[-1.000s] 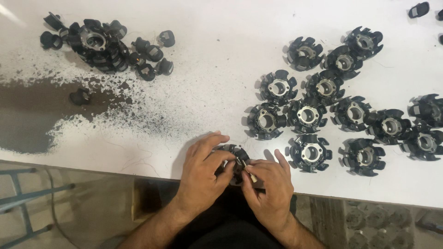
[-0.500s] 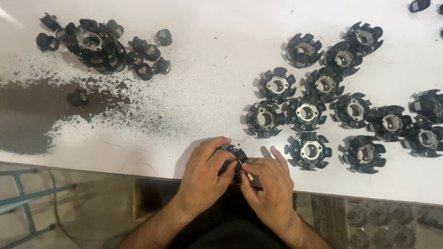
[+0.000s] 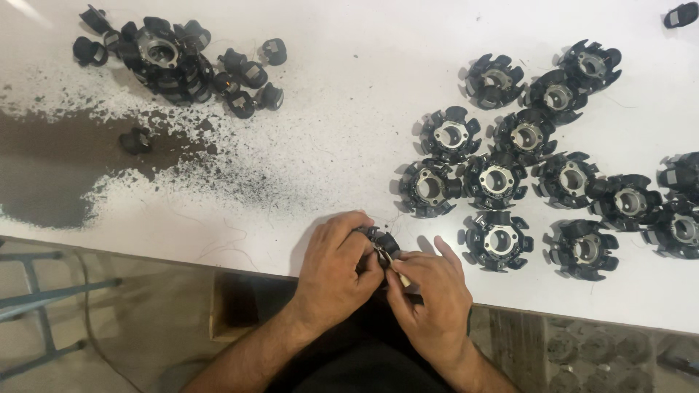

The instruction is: The person sits at a white workbench and assembles small black plastic housings with metal center hubs, pressing small black inserts into each housing by hand and using a small stick to help seat them. Finished housings are placed in a growing group on the right side of the table while unassembled parts sit on the left.

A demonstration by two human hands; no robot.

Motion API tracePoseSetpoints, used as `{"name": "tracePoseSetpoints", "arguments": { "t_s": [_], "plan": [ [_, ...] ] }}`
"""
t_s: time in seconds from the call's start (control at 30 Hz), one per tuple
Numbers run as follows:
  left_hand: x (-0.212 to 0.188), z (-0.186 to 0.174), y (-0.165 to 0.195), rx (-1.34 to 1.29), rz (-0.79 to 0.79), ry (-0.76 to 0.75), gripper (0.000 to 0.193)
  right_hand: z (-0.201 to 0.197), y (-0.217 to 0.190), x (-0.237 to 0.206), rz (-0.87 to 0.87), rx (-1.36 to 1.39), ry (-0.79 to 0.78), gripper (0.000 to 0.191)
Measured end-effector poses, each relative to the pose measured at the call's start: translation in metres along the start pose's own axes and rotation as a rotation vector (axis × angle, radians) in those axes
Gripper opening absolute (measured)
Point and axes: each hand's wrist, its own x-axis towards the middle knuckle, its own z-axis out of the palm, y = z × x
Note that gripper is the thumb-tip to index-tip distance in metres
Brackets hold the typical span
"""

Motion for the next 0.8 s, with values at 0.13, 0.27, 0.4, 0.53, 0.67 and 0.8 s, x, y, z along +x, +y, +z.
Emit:
{"name": "tracePoseSetpoints", "arguments": {
  "t_s": [0.13,0.27,0.4,0.53,0.67,0.8],
  "plan": [
    [-0.002,0.001,0.0,-0.003,0.006,0.004,0.017,0.002,-0.002,0.0,-0.042,-0.059,0.001,0.027],
    [-0.004,0.001,-0.002,0.012,0.028,0.023,0.018,0.001,-0.003,0.003,-0.043,-0.115,-0.024,0.026],
    [0.0,0.0,0.001,-0.021,0.011,0.022,0.018,-0.001,-0.001,0.01,-0.052,-0.095,-0.045,0.025],
    [0.003,-0.013,0.007,-0.12,-0.084,0.019,0.016,-0.005,-0.002,0.007,-0.056,-0.079,-0.021,0.026],
    [0.008,-0.033,0.007,-0.019,-0.053,0.088,0.02,-0.012,0.001,0.003,0.014,0.021,0.085,0.025],
    [0.017,-0.035,0.007,0.06,0.042,-0.097,0.026,-0.002,0.006,0.004,0.038,-0.001,0.065,0.023]
  ]
}}
